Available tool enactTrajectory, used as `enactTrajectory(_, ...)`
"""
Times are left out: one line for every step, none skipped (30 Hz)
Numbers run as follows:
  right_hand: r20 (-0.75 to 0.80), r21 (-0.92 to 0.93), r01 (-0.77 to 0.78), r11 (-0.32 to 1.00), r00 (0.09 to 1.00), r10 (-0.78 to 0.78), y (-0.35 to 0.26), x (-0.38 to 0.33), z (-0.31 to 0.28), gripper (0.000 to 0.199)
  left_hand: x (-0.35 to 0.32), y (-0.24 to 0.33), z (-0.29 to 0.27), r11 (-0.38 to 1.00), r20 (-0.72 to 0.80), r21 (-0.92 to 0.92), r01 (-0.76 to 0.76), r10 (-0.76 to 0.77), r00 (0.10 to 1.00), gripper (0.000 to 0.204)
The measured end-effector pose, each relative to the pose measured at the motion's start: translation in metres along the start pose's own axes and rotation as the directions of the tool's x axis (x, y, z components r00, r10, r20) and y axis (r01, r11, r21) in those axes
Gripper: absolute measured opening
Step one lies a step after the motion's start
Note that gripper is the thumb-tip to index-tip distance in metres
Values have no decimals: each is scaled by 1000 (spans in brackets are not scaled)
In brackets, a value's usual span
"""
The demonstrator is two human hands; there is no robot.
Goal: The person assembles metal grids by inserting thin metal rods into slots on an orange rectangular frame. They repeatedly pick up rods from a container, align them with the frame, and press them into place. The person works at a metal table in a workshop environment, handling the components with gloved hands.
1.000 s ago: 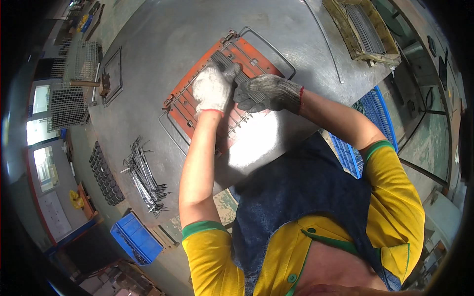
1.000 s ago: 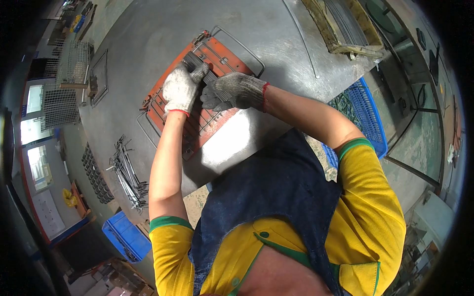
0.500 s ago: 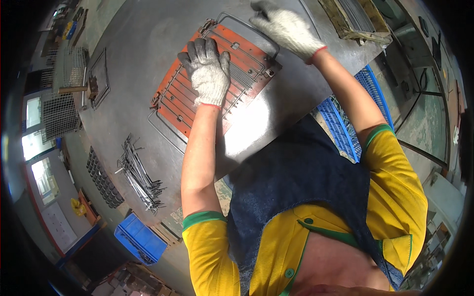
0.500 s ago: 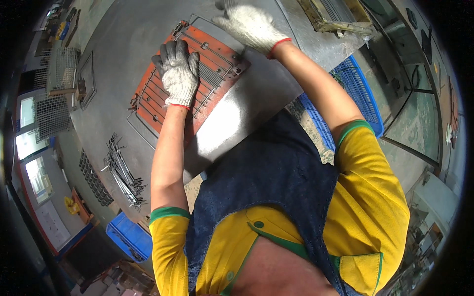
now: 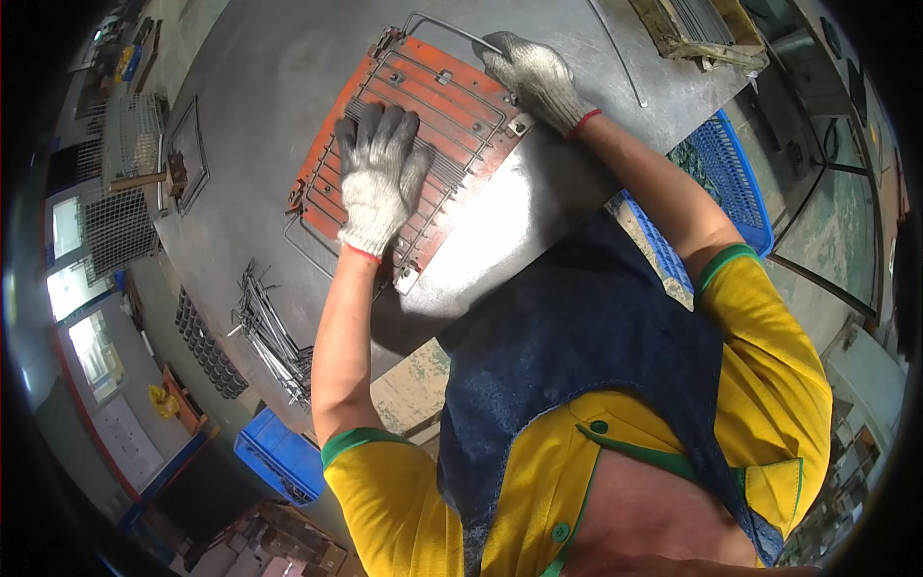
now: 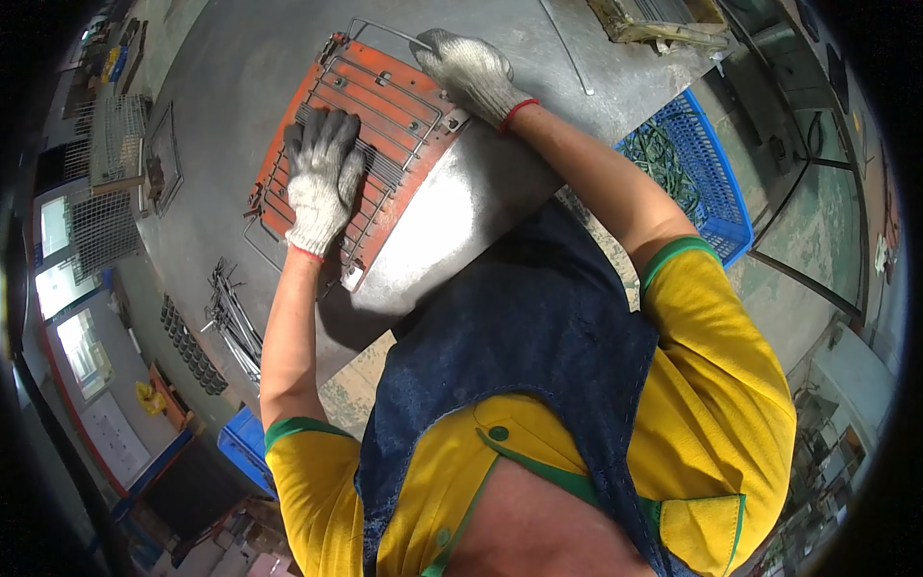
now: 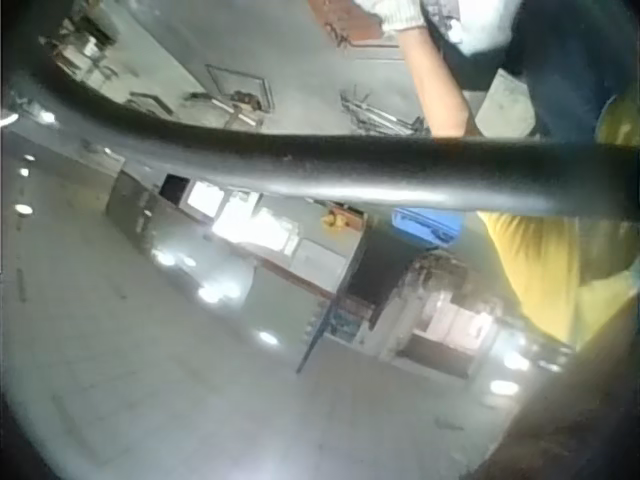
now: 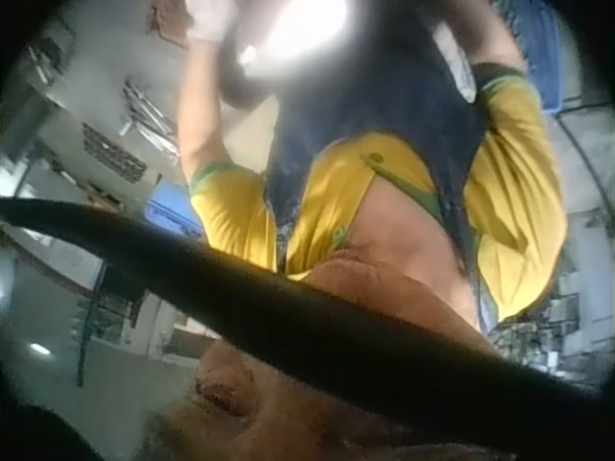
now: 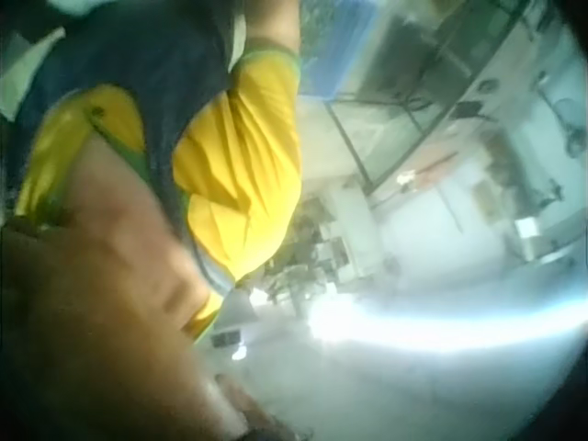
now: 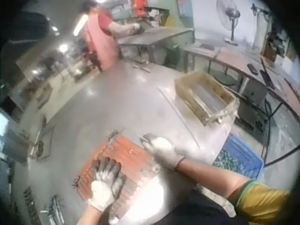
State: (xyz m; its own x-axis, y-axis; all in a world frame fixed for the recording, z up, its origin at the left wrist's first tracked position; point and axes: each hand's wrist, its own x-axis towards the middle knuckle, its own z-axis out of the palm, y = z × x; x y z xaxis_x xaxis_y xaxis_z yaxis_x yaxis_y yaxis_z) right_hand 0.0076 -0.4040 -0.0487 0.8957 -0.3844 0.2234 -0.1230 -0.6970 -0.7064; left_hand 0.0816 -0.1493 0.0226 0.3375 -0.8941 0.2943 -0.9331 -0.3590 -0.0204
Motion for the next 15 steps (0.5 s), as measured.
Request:
enactTrajectory(71,71,-120,990,991,115,-6,0,-3,41,5,4,-2,1000,-49,-14,21,-22,999,52)
enactTrajectory(-7,8,3,1000,1000,-3,-4,-1,0,42,14,9,-6,999,-102,-26,42,-44,994,52)
enactTrajectory(-78,-63,120,991,989,-125,1,-2,3,43,21,15,-8,988,-77,-92,126,-134,988,50)
enactTrajectory(-106,-94,175,980,977,-185,4,-2,4,44,19,15,-5,992,-43,-87,88,-92,995,51)
enactTrajectory(-133,-129,225,966,961,-242,7,-3,5,45,13,15,2,995,-11,-85,54,-56,998,51)
enactTrajectory(-126,-118,223,968,963,-238,7,-2,5,46,5,15,8,996,19,-83,22,-21,1000,52)
enactTrajectory(-87,-98,169,981,980,-178,6,0,5,47,-9,6,13,999,42,-32,1,1,999,56)
enactTrajectory(-54,-85,106,991,992,-110,6,2,3,48,-15,0,9,999,67,-40,7,-4,998,56)
enactTrajectory(23,-62,-10,998,1000,12,3,4,-1,49,-26,0,1,999,101,-42,23,-19,995,56)
enactTrajectory(103,-48,-126,991,986,131,1,5,-2,49,-36,1,-8,998,134,-43,40,-34,990,56)
enactTrajectory(14,-19,-58,998,998,59,0,3,-1,50,-43,2,-17,996,166,-38,75,-68,984,55)
enactTrajectory(-27,-50,9,999,1000,-10,4,0,1,50,-50,1,-21,997,185,-22,73,-68,980,55)
enactTrajectory(-67,-83,73,994,995,-79,13,-2,6,50,-58,-2,-24,997,204,-6,71,-68,977,55)
enactTrajectory(-64,-92,67,993,995,-73,15,-1,8,49,-62,-2,-27,998,222,9,68,-68,973,55)
enactTrajectory(-61,-101,61,993,996,-67,19,0,10,48,-60,-1,-30,997,191,76,-22,7,981,58)
